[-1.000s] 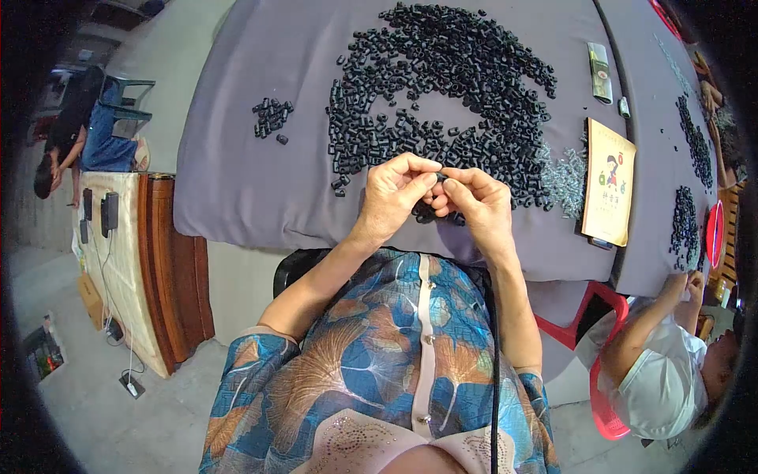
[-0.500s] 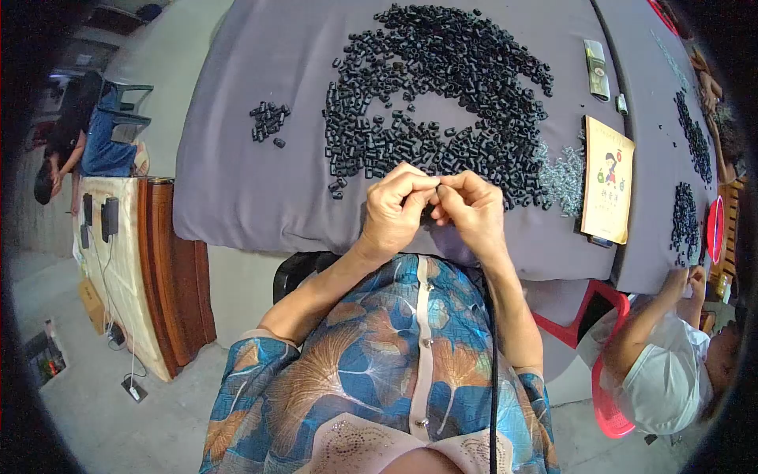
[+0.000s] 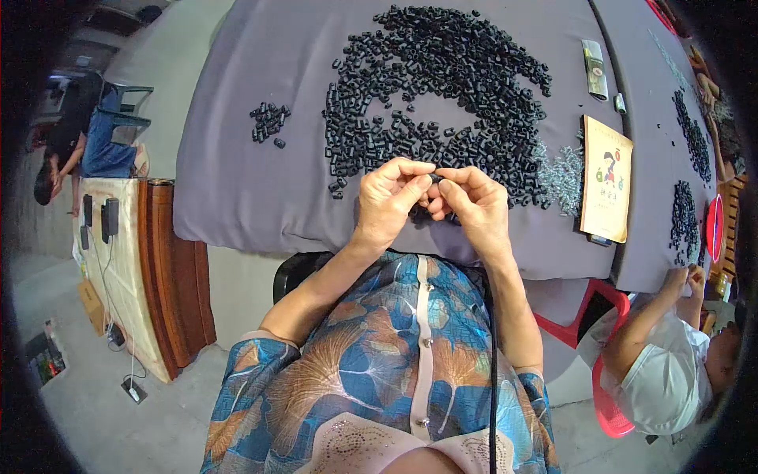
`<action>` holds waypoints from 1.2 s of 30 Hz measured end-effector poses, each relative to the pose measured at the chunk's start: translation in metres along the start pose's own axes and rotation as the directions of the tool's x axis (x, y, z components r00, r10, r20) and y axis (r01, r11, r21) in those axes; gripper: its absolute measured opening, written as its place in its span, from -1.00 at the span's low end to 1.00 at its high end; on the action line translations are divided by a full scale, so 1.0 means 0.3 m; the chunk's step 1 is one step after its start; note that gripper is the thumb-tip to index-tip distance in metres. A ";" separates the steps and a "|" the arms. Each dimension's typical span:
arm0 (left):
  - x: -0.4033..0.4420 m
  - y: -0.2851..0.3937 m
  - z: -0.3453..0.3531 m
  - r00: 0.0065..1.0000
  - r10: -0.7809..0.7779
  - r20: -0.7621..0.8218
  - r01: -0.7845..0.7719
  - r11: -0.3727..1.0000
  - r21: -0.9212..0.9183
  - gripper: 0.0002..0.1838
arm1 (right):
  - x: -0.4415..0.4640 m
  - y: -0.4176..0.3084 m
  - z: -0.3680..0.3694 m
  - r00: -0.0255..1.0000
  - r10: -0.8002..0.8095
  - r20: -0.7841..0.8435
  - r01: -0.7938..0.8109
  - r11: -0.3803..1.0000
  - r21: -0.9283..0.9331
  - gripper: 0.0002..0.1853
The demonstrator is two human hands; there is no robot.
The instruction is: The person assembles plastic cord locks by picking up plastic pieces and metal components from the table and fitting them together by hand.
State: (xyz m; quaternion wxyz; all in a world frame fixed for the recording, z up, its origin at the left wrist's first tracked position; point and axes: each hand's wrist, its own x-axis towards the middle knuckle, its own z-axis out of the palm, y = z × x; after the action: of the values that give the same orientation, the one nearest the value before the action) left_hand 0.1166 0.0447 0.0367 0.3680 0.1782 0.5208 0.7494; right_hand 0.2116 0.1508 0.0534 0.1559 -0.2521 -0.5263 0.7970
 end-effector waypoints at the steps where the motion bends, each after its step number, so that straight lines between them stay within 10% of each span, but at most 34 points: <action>1: -0.001 -0.002 -0.002 1.000 -0.007 0.007 0.007 1.000 -0.006 -0.85 | -0.001 0.006 -0.002 1.000 0.001 0.000 -0.001 1.000 0.007 -0.83; 7: -0.003 -0.003 0.008 0.992 0.127 0.015 -0.128 0.986 0.110 -0.86 | -0.004 0.020 -0.013 0.996 0.088 0.024 -0.091 0.977 0.190 -0.83; 19: -0.020 -0.005 -0.007 1.000 0.010 0.009 -0.009 0.999 -0.039 -0.85 | -0.023 0.011 0.016 0.996 0.081 -0.021 -0.081 0.997 0.013 -0.84; 29: -0.030 -0.024 0.021 0.953 0.301 0.034 -0.299 0.915 0.271 -0.84 | -0.027 0.025 0.031 0.989 -0.098 -0.107 0.061 0.951 -0.303 -0.87; 36: -0.006 -0.035 0.001 0.978 0.205 0.029 -0.206 0.959 0.192 -0.84 | -0.014 0.041 0.023 0.996 -0.047 -0.078 0.034 0.986 -0.164 -0.87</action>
State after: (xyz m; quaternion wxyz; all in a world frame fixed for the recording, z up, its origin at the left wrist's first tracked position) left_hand 0.1218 0.0455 0.0276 0.2712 0.2696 0.5686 0.7284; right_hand 0.2114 0.1383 0.0454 0.1724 -0.2855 -0.5878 0.7370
